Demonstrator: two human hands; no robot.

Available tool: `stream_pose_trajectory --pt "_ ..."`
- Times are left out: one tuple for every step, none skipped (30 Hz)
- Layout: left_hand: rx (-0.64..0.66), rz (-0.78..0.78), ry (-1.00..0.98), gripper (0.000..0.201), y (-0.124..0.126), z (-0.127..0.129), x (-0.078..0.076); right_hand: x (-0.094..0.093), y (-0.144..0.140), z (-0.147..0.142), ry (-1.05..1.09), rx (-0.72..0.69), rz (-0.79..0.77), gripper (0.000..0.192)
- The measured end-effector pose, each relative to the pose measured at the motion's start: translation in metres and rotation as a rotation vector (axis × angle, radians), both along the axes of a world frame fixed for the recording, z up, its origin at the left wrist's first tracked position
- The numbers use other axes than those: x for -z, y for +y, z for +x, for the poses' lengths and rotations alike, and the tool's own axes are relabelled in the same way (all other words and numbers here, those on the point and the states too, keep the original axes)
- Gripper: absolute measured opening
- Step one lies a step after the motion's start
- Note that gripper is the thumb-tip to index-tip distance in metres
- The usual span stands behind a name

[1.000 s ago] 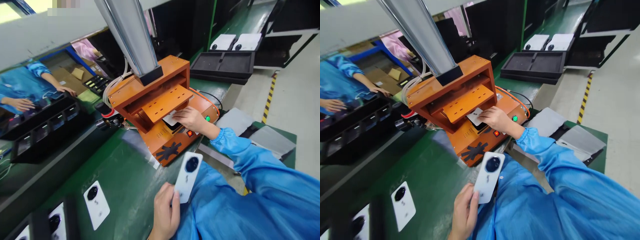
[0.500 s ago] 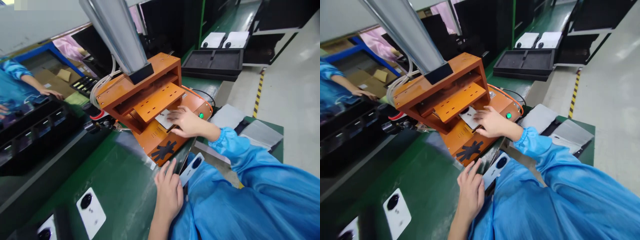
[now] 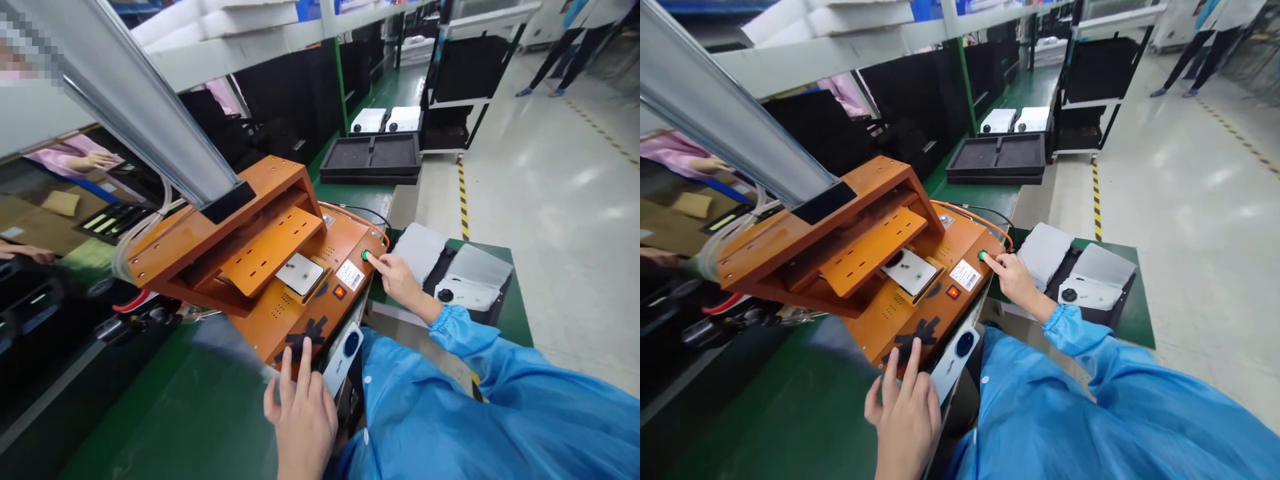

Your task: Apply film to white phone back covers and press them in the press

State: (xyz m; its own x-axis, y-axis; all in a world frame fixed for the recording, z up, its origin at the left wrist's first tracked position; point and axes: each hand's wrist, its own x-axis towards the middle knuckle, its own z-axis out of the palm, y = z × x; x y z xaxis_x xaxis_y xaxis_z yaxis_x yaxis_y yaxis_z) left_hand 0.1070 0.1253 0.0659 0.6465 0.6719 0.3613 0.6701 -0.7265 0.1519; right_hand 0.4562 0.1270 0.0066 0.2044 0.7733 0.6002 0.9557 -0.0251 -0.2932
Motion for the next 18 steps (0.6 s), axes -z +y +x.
stream_pose_trajectory --pt "-0.001 0.002 0.001 0.01 0.0 0.001 -0.002 0.0 0.002 0.002 0.011 -0.014 -0.002 0.062" --pt "0.006 0.002 -0.005 0.011 0.0 0.002 -0.005 -0.001 0.003 0.002 0.033 -0.022 0.01 0.061" --pt "0.016 -0.006 -0.022 0.012 -0.002 0.001 -0.007 -0.001 0.001 0.002 0.071 -0.03 0.028 0.059" --pt "0.025 -0.022 -0.052 0.013 -0.005 0.0 -0.009 -0.002 -0.003 0.0 0.125 -0.041 0.049 0.057" --pt "0.03 -0.046 -0.098 0.013 -0.009 -0.002 -0.011 -0.003 -0.01 -0.003 0.192 -0.071 0.056 0.054" --pt "0.03 -0.078 -0.161 0.014 -0.015 -0.005 -0.011 -0.005 -0.019 -0.009 0.271 -0.135 0.033 0.052" --pt "0.019 -0.115 -0.234 0.016 -0.022 -0.007 -0.011 -0.006 -0.031 -0.017 0.361 -0.235 -0.03 0.051" --pt "0.0 -0.156 -0.307 0.019 -0.03 -0.007 -0.009 -0.008 -0.044 -0.027 0.452 -0.375 -0.133 0.052" --pt "-0.016 -0.192 -0.368 0.021 -0.038 -0.006 -0.007 -0.011 -0.057 -0.04 0.55 -0.549 -0.266 0.057" --pt "-0.022 -0.228 -0.406 0.023 -0.045 -0.004 -0.004 -0.014 -0.07 -0.053 0.659 -0.702 -0.392 0.066" --pt "-0.012 -0.263 -0.42 0.023 -0.052 -0.001 -0.001 -0.016 -0.082 -0.067 0.775 -0.811 -0.481 0.071" --pt "0.016 -0.298 -0.408 0.024 -0.056 0.003 0.003 -0.019 -0.093 -0.081 0.897 -0.851 -0.524 0.068" --pt "0.06 -0.33 -0.381 0.024 -0.06 0.005 0.007 -0.022 -0.102 -0.093 1.007 -0.838 -0.536 0.06" --pt "0.111 -0.358 -0.346 0.025 -0.063 0.004 0.009 -0.024 -0.108 -0.104 1.092 -0.789 -0.525 0.047" --pt "0.156 -0.37 -0.318 0.026 -0.066 0.0 0.011 -0.025 -0.112 -0.112 1.14 -0.719 -0.503 0.037" --pt "0.178 -0.352 -0.312 0.028 -0.067 -0.009 0.012 -0.025 -0.114 -0.115 1.145 -0.656 -0.481 0.031" --pt "0.172 -0.323 -0.312 0.029 -0.065 -0.022 0.011 -0.023 -0.114 -0.114 1.109 -0.609 -0.463 0.028" --pt "0.14 -0.251 -0.351 0.031 -0.06 -0.038 0.011 -0.02 -0.113 -0.108 1.049 -0.572 -0.452 0.027"
